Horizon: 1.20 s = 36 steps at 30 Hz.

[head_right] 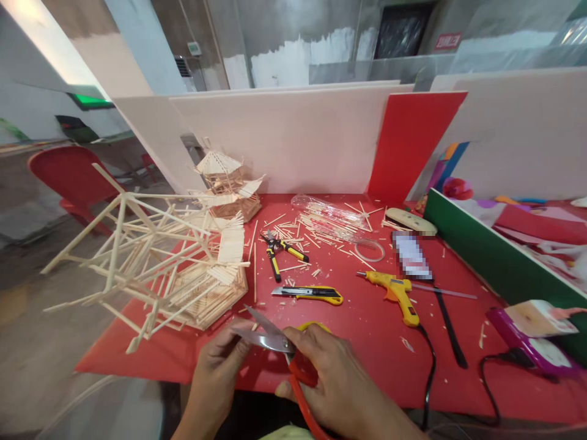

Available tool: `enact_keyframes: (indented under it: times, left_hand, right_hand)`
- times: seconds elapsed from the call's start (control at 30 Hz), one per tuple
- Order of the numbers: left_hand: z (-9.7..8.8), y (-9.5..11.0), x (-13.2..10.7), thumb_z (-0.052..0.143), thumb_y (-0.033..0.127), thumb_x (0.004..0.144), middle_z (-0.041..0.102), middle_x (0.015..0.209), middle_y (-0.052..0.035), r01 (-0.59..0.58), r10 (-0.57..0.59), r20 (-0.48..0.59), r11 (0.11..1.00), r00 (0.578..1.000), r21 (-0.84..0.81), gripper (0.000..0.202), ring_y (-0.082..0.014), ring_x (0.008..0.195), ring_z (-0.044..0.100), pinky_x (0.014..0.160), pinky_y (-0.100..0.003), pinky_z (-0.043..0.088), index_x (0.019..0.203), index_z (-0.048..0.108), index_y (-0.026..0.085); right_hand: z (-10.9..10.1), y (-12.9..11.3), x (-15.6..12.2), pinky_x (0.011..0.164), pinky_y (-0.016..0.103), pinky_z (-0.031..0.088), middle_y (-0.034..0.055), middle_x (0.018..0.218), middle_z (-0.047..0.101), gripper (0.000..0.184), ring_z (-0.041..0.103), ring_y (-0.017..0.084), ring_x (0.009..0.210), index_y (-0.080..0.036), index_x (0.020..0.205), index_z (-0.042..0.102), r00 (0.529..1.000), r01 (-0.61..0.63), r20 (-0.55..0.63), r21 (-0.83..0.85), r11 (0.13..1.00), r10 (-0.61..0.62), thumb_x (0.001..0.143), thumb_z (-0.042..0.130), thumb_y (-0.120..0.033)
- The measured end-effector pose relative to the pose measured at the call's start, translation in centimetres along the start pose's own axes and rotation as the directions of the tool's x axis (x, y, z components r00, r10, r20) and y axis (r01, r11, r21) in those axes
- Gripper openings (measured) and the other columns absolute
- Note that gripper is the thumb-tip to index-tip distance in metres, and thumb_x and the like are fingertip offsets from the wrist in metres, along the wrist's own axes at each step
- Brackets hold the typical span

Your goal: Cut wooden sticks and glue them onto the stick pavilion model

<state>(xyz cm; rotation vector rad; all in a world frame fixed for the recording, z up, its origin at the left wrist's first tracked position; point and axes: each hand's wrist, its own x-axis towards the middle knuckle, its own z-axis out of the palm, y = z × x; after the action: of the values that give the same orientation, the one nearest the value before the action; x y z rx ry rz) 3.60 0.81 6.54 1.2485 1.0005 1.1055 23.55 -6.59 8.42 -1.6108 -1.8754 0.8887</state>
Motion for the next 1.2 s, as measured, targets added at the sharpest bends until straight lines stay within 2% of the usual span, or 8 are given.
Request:
enact_keyframes:
  times: [0.2,0.5,0.73,0.9,1.1,1.2]
  left_hand:
    - [-0.8,-0.2,0.3,0.068,0.027,0.085,0.068,0.078,-0.0036,-0.063,0.057,0.094,0.996,0.994,0.063,0.012,-0.0181,0.076,0.061,0.072,-0.025,0.048,0.079,0.075,0.019]
    - [-0.9,-0.2,0.2,0.066,0.027,0.086,0.065,0.075,-0.0024,-0.055,0.042,0.121,0.993,0.992,0.103,0.015,-0.0181,0.075,0.059,0.072,-0.026,0.046,0.075,0.072,0.019]
    - [0.0,0.1,0.3,0.069,0.028,0.083,0.061,0.069,-0.0011,-0.034,0.027,0.092,0.996,0.995,0.077,0.019,-0.0146,0.066,0.052,0.064,-0.024,0.042,0.067,0.07,0.018]
    - [0.3,0.1,0.2,0.065,0.036,0.087,0.061,0.069,-0.0013,-0.005,-0.002,0.152,0.999,0.988,0.048,0.024,-0.0144,0.065,0.05,0.063,-0.024,0.041,0.072,0.071,0.018]
    - [-0.1,-0.7,0.1,0.064,0.041,0.087,0.056,0.066,-0.0005,0.031,-0.046,0.179,0.996,0.983,0.082,0.029,-0.0135,0.062,0.046,0.059,-0.023,0.038,0.074,0.07,0.016]
    - [-0.1,-0.8,0.2,0.065,0.043,0.087,0.06,0.069,-0.0021,0.048,-0.062,0.184,0.996,0.981,0.08,0.029,-0.0148,0.066,0.049,0.063,-0.024,0.04,0.078,0.071,0.016]
  right_hand:
    - [-0.4,-0.4,0.4,0.077,0.033,0.049,0.0051,0.1,0.065,0.052,0.063,0.022,0.086,-0.026,0.133,0.054,0.999,0.035,0.036,-0.031,0.999,-0.034,0.087,0.064,-0.047]
    - [-0.2,0.0,0.2,0.072,0.031,0.048,0.006,0.096,0.066,0.055,0.064,0.022,0.081,-0.025,0.133,0.055,0.998,0.056,0.017,-0.051,0.997,-0.056,0.084,0.069,-0.045]
    - [-0.1,0.4,-0.1,0.068,0.026,0.047,0.0018,0.085,0.066,0.033,0.063,0.017,0.075,-0.025,0.121,0.061,0.999,0.027,0.034,0.115,0.993,-0.031,0.091,0.06,-0.038]
    - [-0.6,0.5,-0.2,0.069,0.027,0.046,0.0021,0.092,0.064,0.05,0.061,0.018,0.079,-0.027,0.129,0.056,0.999,0.04,-0.003,0.007,0.999,-0.04,0.08,0.069,-0.031]
    - [-0.8,0.4,-0.3,0.07,0.028,0.047,0.002,0.093,0.064,0.05,0.061,0.018,0.079,-0.027,0.128,0.057,0.999,0.032,-0.005,-0.032,0.999,-0.033,0.079,0.07,-0.03]
    - [-0.6,0.8,-0.4,0.072,0.03,0.048,0.0034,0.095,0.065,0.055,0.062,0.02,0.082,-0.026,0.129,0.057,0.999,0.041,-0.011,-0.049,0.998,-0.041,0.077,0.073,-0.032]
